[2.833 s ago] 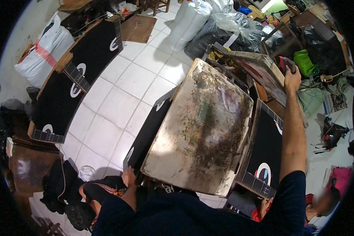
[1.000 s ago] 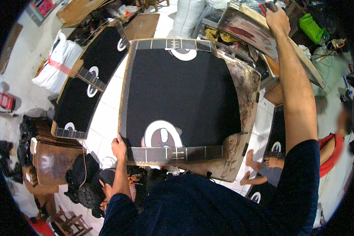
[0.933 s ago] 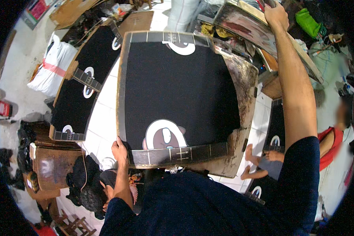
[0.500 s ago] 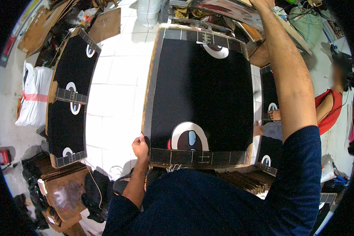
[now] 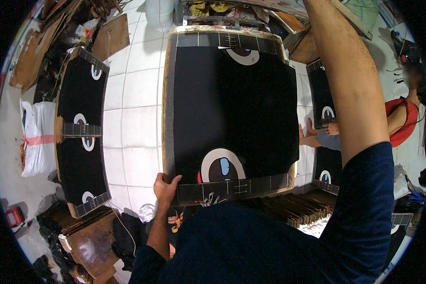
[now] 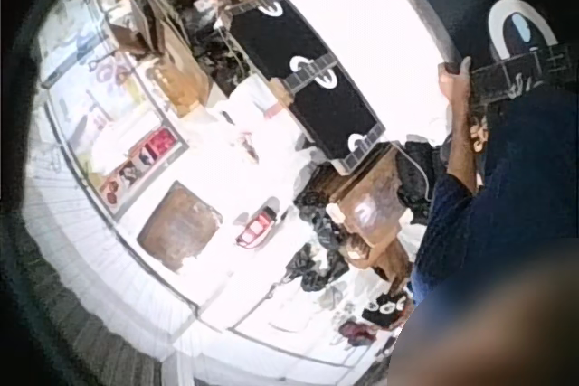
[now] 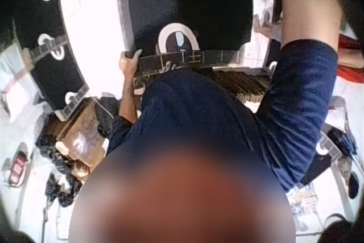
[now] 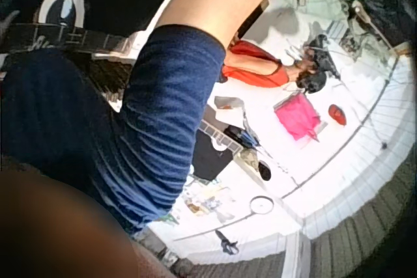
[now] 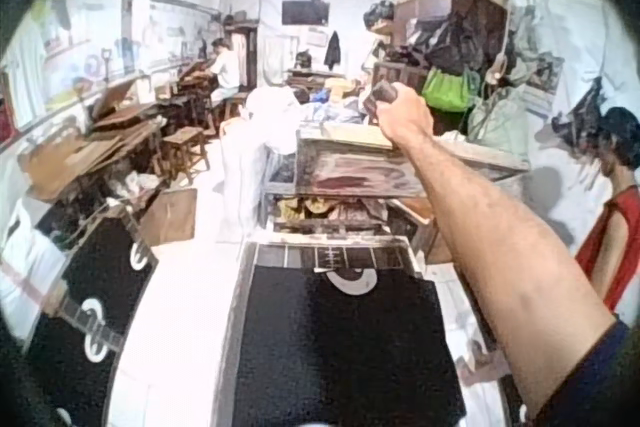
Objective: The person performs screen printing on black t-shirts. They position a screen frame over the shirt, apply red ink, and use a squeegee to pull the ink across the screen to transfer the design. The person repeats this process on multiple shirts.
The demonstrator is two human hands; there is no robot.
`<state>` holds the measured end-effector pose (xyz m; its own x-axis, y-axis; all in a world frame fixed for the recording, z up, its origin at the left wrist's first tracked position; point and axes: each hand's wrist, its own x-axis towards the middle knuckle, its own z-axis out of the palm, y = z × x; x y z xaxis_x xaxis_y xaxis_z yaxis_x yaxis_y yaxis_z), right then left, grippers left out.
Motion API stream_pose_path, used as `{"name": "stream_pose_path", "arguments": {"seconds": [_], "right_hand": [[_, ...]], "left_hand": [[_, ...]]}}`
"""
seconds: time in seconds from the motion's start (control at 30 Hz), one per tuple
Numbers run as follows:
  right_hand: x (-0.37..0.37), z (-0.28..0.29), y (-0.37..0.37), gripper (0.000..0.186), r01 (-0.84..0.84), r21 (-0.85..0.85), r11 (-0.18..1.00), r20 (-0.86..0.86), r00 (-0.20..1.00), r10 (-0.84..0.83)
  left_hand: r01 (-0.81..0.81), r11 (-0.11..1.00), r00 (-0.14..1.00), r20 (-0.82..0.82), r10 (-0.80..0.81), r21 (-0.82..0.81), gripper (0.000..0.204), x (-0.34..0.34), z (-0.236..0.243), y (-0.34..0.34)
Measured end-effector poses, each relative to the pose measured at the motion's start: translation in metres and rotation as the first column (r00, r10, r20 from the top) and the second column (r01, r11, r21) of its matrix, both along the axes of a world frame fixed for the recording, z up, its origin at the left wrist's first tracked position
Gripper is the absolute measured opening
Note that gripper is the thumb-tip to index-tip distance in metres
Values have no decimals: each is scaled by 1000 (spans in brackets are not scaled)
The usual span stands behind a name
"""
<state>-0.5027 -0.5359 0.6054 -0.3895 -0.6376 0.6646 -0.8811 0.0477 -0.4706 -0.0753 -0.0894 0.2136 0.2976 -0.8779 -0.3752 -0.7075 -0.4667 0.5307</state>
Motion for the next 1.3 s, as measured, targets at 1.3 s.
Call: {"name": "stream_pose_path", "arguments": {"seconds": [1.3], "right_hand": [[-2,-3,14,49,-36,57,998,-6,999,37]], "left_hand": [[-428,870,795,-560,233,-245,39,-4,-23,-8]]}}
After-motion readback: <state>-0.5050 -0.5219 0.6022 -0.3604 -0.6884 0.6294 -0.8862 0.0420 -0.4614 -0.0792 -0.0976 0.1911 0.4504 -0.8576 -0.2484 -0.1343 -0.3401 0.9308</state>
